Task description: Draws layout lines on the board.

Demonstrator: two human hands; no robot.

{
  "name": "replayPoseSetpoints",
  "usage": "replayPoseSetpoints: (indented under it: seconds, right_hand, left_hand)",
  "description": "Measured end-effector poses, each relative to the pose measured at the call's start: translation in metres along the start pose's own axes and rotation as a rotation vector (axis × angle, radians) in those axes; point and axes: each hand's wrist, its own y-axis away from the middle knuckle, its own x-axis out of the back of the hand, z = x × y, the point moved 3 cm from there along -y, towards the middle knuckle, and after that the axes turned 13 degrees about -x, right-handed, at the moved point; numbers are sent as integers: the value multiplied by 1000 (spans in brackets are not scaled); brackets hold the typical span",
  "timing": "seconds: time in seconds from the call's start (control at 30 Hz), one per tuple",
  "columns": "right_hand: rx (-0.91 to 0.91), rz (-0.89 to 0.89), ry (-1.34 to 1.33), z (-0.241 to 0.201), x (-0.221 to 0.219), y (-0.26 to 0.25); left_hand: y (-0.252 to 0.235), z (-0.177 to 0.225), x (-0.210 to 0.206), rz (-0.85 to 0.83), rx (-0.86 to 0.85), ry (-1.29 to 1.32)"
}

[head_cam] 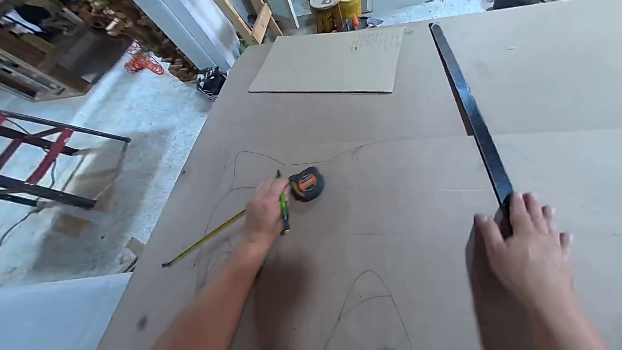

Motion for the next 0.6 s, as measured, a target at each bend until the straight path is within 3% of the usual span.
replayPoseSetpoints:
  seconds: [0.1,0.23,0.3,0.4,0.5,0.6]
  right_hand:
    - [178,-82,85,13,-3,58]
    - [439,-91,126,-22,-26,105]
    - [531,-37,64,-37,-45,104]
    - [584,-43,30,-59,-61,90]
    - [615,-101,64,-76,-67,82]
    - [645,-107,75,-89,-68,75]
  left_hand:
    - [40,-26,23,-40,96,-65]
    - [67,-34,52,-124,309,-109]
    - [71,-13,65,-31,349,-84]
    - [61,51,67,157,304,86]
    - [49,106,29,218,320,510]
    - [41,131,-4,203,331,843]
